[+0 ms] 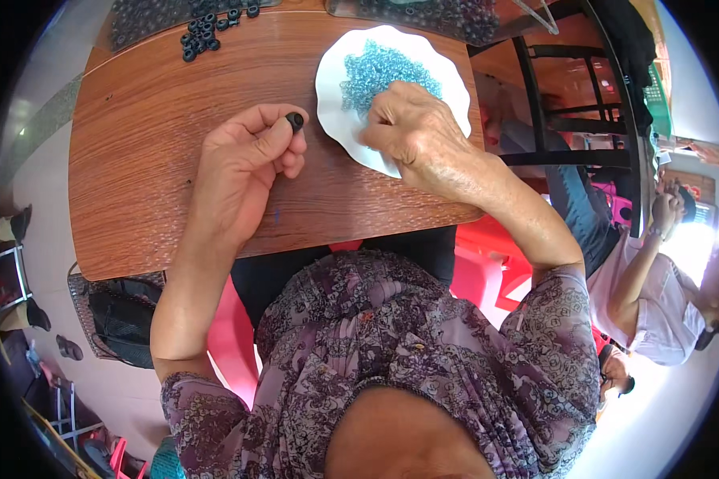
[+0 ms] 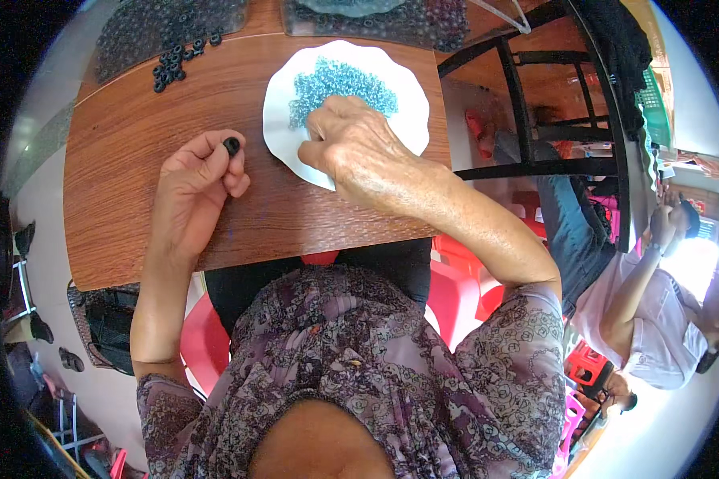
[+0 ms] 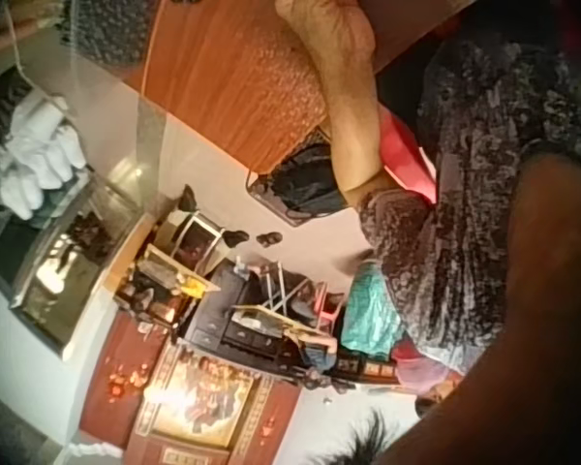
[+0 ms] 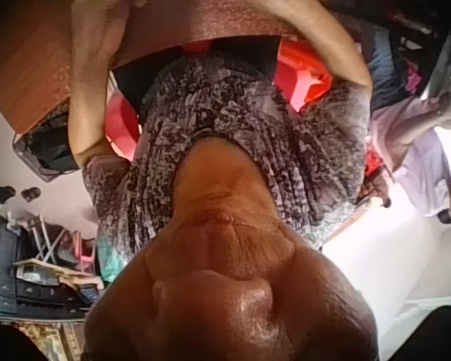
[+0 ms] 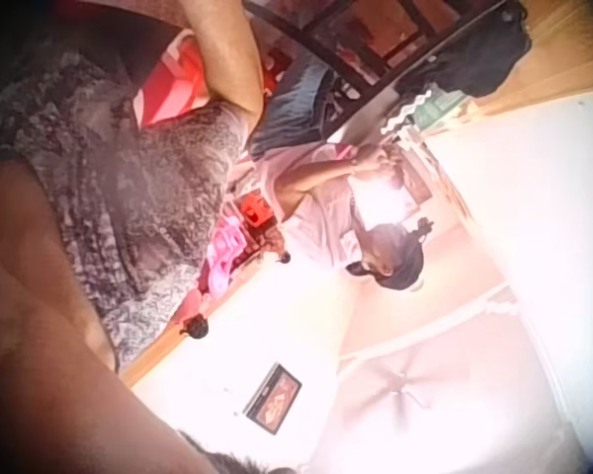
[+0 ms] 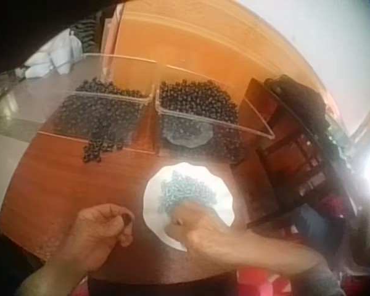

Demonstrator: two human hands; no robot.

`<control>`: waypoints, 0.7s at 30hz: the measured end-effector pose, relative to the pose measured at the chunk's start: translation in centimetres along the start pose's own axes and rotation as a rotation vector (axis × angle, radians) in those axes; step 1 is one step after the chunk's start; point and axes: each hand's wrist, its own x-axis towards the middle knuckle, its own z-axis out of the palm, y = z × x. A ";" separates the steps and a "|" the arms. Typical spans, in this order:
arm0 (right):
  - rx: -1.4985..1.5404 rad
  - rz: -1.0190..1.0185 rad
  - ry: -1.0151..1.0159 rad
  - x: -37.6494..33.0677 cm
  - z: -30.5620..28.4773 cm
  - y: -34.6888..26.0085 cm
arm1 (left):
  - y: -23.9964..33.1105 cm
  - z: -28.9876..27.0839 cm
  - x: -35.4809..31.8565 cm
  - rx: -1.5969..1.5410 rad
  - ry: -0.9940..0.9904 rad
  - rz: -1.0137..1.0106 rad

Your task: Placing individual small blue beads into the center of black ring-like components at a desk.

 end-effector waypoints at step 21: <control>0.126 0.124 0.083 -1.1 0.5 0.6 | -0.6 -0.3 0.0 -0.034 0.001 0.006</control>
